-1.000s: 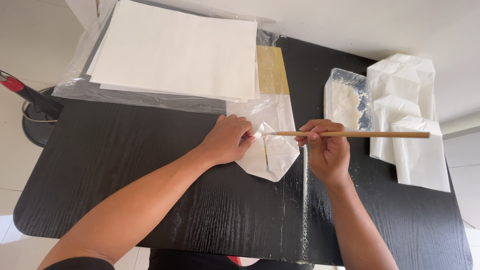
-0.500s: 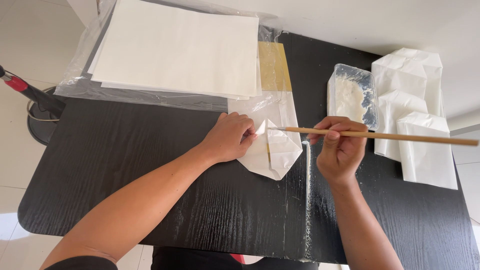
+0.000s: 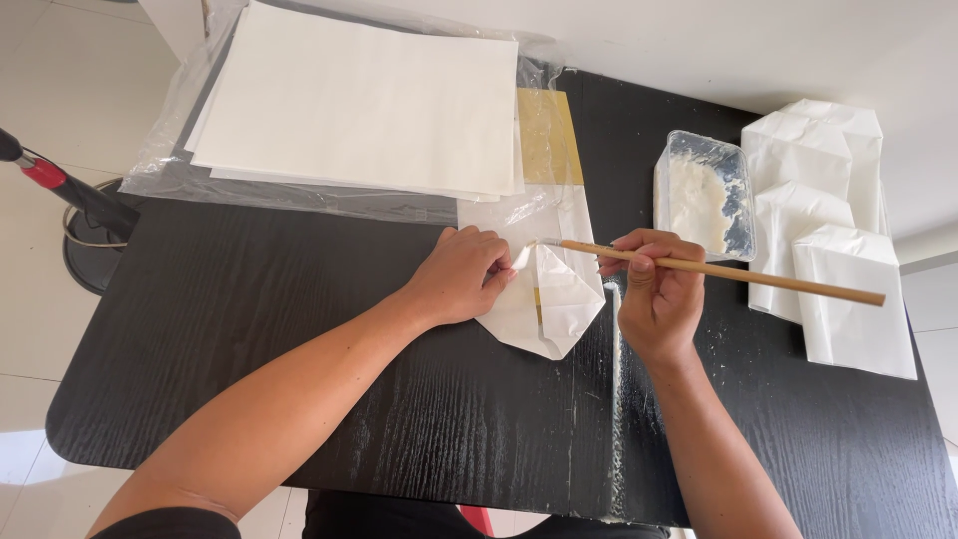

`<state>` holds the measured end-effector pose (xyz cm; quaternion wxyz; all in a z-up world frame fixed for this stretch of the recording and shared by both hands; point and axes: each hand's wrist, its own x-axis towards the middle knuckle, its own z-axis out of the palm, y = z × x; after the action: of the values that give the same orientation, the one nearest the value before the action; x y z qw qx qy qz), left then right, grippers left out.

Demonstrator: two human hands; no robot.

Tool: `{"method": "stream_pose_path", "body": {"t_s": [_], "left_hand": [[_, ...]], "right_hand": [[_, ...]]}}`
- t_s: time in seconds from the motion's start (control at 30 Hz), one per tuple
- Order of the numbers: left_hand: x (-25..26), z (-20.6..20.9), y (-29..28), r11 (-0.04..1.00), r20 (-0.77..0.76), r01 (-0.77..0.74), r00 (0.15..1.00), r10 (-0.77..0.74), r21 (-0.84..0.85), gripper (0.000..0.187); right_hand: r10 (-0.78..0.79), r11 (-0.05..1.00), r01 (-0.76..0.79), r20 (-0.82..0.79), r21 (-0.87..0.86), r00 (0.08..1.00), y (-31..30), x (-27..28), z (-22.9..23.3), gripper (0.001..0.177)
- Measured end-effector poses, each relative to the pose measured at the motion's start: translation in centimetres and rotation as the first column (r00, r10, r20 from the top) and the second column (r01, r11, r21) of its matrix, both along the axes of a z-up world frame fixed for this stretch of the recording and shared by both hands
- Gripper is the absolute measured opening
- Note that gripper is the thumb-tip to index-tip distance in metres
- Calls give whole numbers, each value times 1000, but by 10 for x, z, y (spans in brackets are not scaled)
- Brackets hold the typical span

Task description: Folding paper sheets and applying glue with a brush to assemble paper bags

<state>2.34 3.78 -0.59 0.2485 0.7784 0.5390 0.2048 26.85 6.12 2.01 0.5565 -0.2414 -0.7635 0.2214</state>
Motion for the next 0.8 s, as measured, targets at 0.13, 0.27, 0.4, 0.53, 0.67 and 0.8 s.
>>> {"method": "stream_pose_path", "body": {"t_s": [0.13, 0.27, 0.4, 0.53, 0.67, 0.8], "left_hand": [[-1, -1, 1, 1000, 5, 9, 1000, -9, 7, 9], [-1, -1, 0, 1000, 20, 1, 1000, -2, 25, 9], [-1, -2, 0, 1000, 30, -2, 1000, 1, 22, 9], [-1, 1, 0, 1000, 23, -6, 1000, 6, 21, 10], [-1, 3, 0, 1000, 24, 0, 1000, 0, 0, 10], [0, 3, 0, 1000, 30, -9, 1000, 9, 2, 10]], "right_hand": [[0, 1000, 0, -24, 6, 1000, 2, 4, 3, 16], [-19, 996, 21, -26, 86, 999, 11, 24, 3, 24], [-34, 994, 27, 59, 105, 998, 13, 30, 2, 29], [-21, 998, 16, 97, 56, 995, 6, 17, -1, 28], [7, 998, -14, 115, 57, 993, 0, 4, -1, 19], [36, 997, -40, 68, 65, 997, -1, 1, -1, 19]]}}
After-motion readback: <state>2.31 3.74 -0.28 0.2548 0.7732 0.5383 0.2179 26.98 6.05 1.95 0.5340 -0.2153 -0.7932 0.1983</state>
